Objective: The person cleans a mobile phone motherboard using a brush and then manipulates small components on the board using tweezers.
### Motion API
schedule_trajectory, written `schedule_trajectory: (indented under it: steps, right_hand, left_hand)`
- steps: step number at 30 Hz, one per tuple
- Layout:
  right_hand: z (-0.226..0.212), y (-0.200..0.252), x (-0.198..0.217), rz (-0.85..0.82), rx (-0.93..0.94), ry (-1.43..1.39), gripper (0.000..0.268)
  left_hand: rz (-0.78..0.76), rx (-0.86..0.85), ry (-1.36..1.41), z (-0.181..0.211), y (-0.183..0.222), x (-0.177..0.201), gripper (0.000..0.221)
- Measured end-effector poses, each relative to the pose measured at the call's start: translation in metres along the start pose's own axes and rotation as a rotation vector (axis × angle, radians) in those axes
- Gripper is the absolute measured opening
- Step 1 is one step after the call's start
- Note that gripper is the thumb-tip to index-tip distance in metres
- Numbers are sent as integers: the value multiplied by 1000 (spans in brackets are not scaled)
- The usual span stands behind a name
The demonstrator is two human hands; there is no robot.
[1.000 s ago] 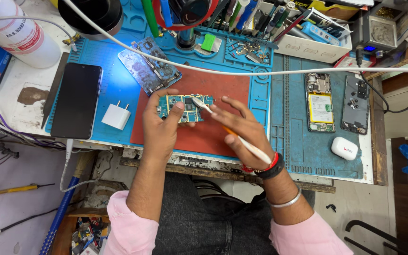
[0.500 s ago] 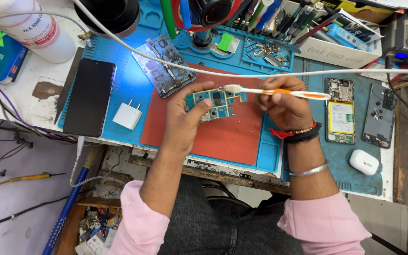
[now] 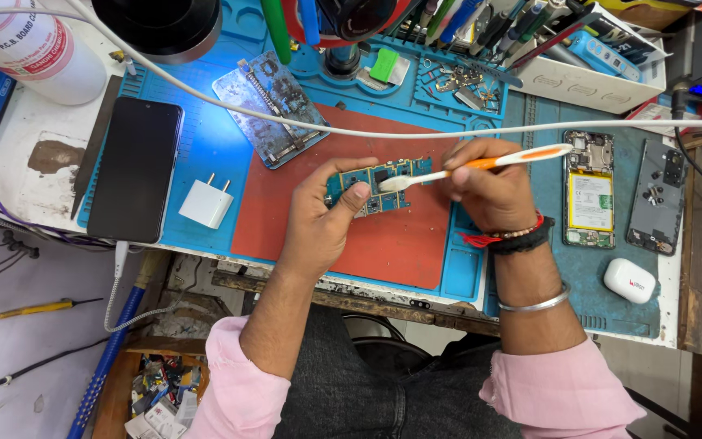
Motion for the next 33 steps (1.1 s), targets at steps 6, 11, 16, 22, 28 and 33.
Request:
schedule_trajectory:
  steps: [6, 11, 16, 22, 28, 33]
  right_hand:
    - [-3, 2, 9, 28, 39, 93, 14]
    - [-6, 3, 14, -44, 97, 336, 16]
    - [-5, 4, 11, -135, 119, 356, 16]
    - [-13, 1, 7, -90, 127, 294, 15]
    - [-16, 1, -2, -85, 110, 232, 14]
    - [-17, -2, 4, 15, 99, 157, 14]
  left_hand:
    - [-27, -10, -7, 3, -1, -6, 35]
    - [4, 21, -74, 1, -2, -3, 33]
    - [-19, -7, -48, 3, -1, -3, 32]
    - [-16, 25, -90, 1, 1, -2, 32]
    - [-15, 30, -100, 3, 1, -3, 30]
    - [14, 73, -133, 2, -1, -2, 32]
Point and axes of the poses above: each hand's wrist, its own y-axis away from the middle knuckle, its own x-axis out of the back of the hand, z = x × y, the point moved 8 cm from there along -y, towards the middle knuckle, and after that the axes turned 3 degrees about -y, right-handed, at the moved point
